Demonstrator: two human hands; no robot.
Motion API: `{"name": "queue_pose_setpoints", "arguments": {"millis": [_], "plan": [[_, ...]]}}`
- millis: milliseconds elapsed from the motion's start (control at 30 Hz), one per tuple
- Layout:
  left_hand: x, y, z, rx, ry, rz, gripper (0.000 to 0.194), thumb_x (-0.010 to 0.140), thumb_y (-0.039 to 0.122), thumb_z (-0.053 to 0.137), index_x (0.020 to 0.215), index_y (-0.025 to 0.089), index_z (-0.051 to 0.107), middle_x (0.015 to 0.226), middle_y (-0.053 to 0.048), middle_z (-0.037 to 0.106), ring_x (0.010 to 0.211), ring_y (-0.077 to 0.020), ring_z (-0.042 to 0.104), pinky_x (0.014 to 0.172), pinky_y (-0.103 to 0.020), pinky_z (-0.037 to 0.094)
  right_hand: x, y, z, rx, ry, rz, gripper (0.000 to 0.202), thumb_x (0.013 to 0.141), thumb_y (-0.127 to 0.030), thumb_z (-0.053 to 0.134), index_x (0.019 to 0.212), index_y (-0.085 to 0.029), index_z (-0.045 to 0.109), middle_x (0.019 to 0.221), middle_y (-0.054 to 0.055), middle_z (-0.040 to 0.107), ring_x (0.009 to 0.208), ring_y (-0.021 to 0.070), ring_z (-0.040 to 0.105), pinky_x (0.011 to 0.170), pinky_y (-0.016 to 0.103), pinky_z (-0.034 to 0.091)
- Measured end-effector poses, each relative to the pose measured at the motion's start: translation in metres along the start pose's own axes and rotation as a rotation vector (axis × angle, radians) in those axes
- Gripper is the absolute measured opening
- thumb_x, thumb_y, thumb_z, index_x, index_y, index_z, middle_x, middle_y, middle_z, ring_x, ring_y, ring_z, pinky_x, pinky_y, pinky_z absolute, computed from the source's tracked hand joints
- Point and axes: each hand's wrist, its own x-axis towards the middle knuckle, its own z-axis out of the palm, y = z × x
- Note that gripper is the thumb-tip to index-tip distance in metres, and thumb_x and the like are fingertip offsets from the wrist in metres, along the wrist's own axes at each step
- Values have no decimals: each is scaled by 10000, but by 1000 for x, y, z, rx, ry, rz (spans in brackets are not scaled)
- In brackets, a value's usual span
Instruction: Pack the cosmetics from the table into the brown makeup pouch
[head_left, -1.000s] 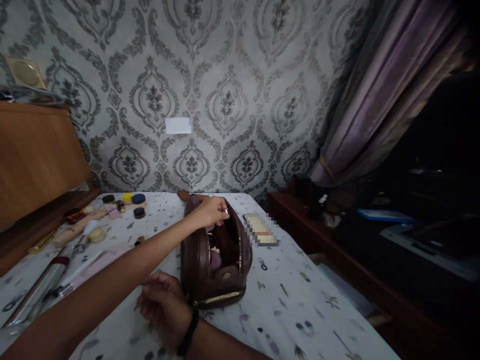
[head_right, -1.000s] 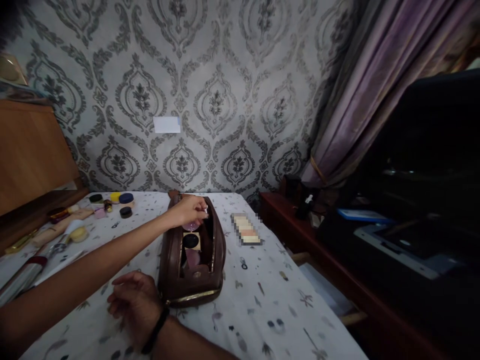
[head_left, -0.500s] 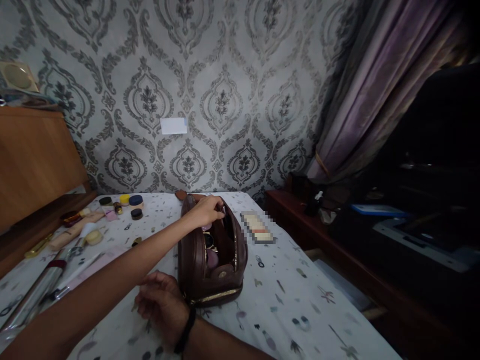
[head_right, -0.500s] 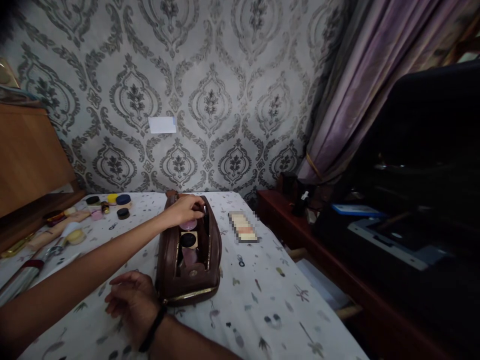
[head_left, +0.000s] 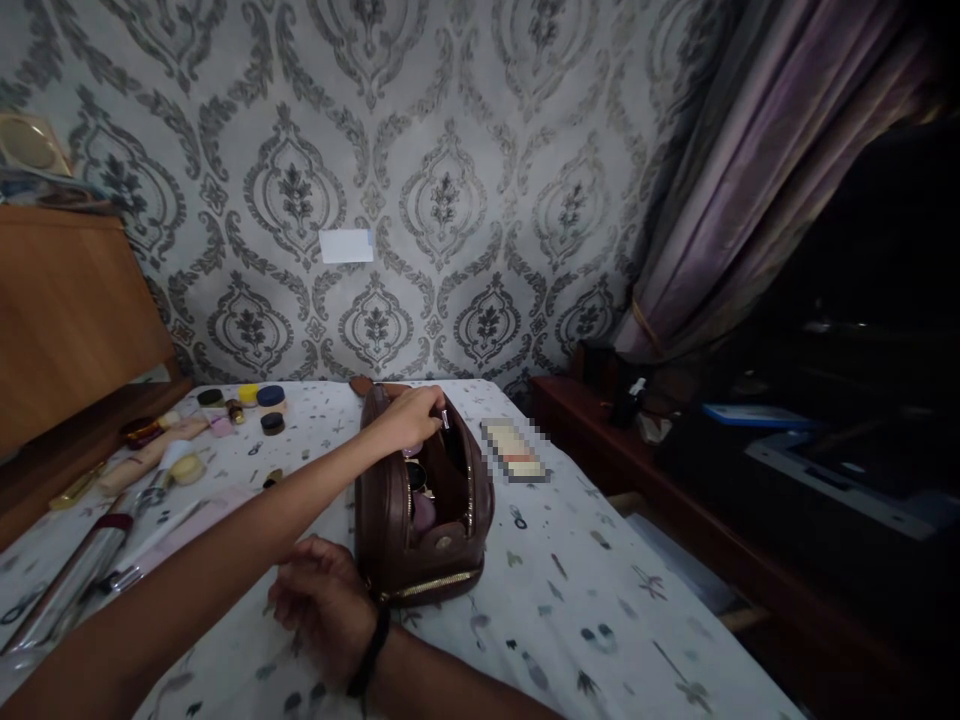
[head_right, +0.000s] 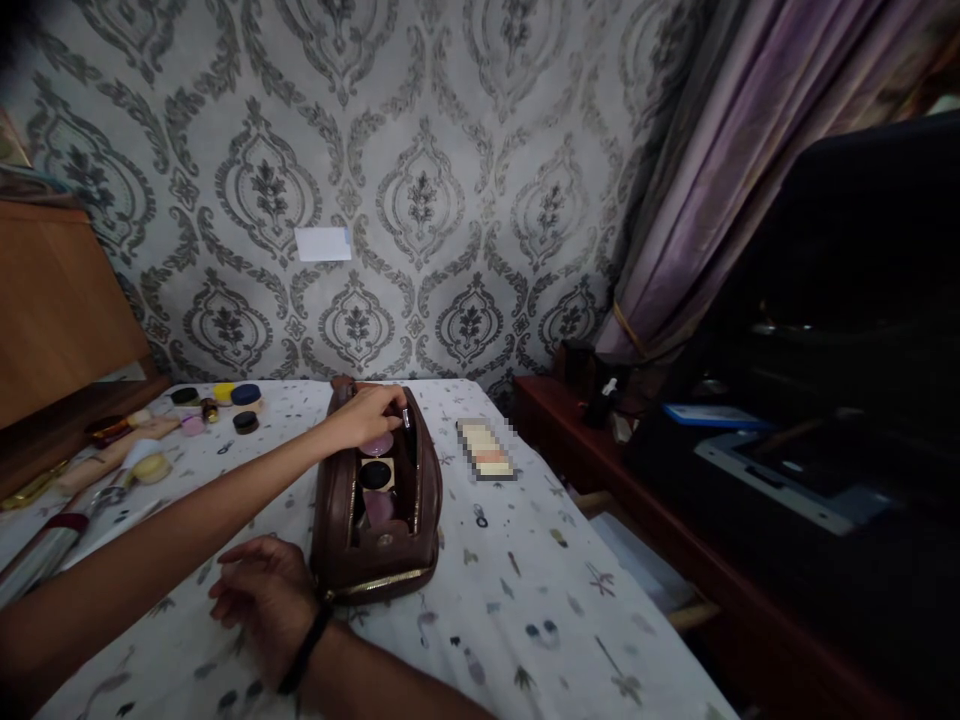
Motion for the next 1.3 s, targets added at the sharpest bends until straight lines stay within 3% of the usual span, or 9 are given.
{"name": "queue_pose_setpoints", "arguments": {"millis": [267, 633, 1300], "plan": [[-2, 2, -7, 56, -8, 21, 243, 724, 60, 539, 911, 187, 627, 861, -20, 654, 830, -190, 606, 774, -290, 468, 0, 0, 0, 7, -6, -4, 377, 468, -302, 840, 752, -149, 645, 533, -12, 650, 389, 69, 507, 388, 186, 298], [-5, 4, -4, 132, -7, 18, 367, 742, 36, 473, 1027, 200, 634, 1006, -61, 691, 973, -231, 622, 847, -326, 469, -1, -2, 2, -2, 1, 11, 385, 440, -300, 840, 725, -152, 628, 536, -12, 653, 388, 71, 514, 388, 185, 312], [-2, 1, -3, 88, 10, 22, 286, 779, 73, 521, 1022, 175, 632, 1009, -53, 706, 968, -210, 634, 877, -310, 471, 1, 1, -1, -2, -28, 8, 428, 462, -327, 864, 778, -157, 630, 564, -18, 664, 413, 76, 522, 421, 201, 329]]}}
